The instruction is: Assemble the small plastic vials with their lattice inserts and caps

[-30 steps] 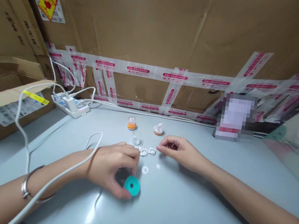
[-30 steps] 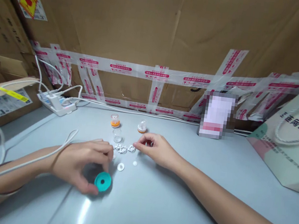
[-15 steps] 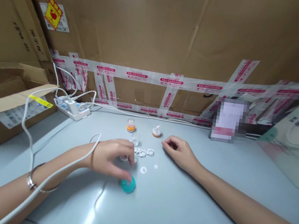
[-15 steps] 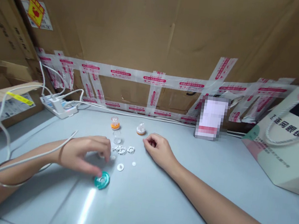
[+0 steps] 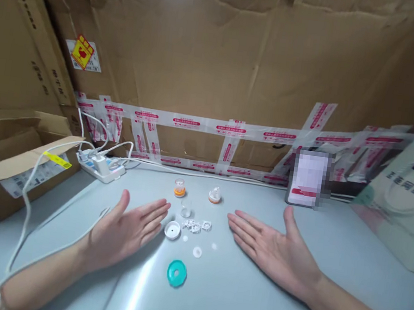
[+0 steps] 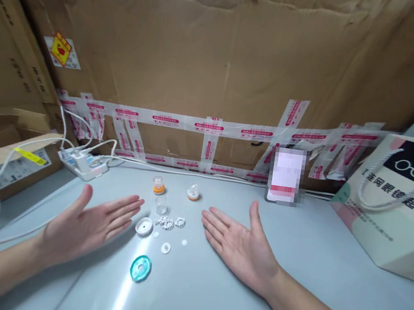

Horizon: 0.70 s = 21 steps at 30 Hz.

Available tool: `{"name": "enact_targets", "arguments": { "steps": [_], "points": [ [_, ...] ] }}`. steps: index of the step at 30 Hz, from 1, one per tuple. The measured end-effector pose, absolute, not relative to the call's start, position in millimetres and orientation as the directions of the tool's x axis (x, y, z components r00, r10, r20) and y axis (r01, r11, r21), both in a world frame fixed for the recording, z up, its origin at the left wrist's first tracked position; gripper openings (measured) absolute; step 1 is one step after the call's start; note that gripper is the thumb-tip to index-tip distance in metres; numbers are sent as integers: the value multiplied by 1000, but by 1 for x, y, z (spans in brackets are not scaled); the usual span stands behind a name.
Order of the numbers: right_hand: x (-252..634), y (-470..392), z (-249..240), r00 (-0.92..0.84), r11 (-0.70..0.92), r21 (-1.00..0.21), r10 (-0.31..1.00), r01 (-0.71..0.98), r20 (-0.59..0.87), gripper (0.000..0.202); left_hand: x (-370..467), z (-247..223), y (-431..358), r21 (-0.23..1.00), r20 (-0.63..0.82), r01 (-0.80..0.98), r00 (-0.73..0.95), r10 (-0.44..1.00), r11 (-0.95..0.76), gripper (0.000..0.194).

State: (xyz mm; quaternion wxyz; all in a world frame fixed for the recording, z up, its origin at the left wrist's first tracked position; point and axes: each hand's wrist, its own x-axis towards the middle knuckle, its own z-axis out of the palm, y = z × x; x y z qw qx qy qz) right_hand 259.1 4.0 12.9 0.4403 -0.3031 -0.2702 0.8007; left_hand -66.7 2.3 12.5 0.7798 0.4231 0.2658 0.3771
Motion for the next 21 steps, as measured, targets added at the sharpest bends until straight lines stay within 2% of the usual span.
{"name": "enact_targets", "arguments": {
  "steps": [4,8,10,12,13,14,15,16,17,19,21],
  "points": [
    [264,-1,5,-426,-491,-639,864,-592,-269,79,-75,2,1,797,-77,-449,588,806,404,82],
    [263,-1,2,-423,-487,-671,863,-559,-275,79,-72,-3,0,847,-34,-404,609,792,347,84],
    [263,0,2,-423,-479,-704,864,-524,-274,79,-70,0,-2,935,45,-306,603,796,179,78],
    [263,2,4,-431,-466,-753,862,-464,-268,78,-68,10,-5,977,214,-128,576,789,-172,60],
    [262,3,5,-431,-444,-796,864,-412,-259,75,-66,18,-7,916,317,34,549,773,-399,53],
    [261,4,7,-427,-401,-854,871,-332,-243,70,-64,26,-7,780,411,190,563,717,-596,52],
    [258,6,9,-419,-330,-917,882,-221,-217,64,-60,34,-7,626,449,293,622,641,-723,44],
    [255,6,11,-407,-235,-968,895,-85,-181,58,-56,42,-6,501,426,345,700,573,-794,41],
    [251,6,12,-397,-122,-990,907,64,-138,53,-50,48,-5,428,355,369,771,528,-825,41],
    [243,5,14,-387,74,-943,920,325,-61,48,-39,53,0,376,208,422,829,519,-825,44],
    [236,3,11,-404,208,-866,915,455,8,42,-29,50,4,345,64,484,842,535,-804,48]
  ]
}}
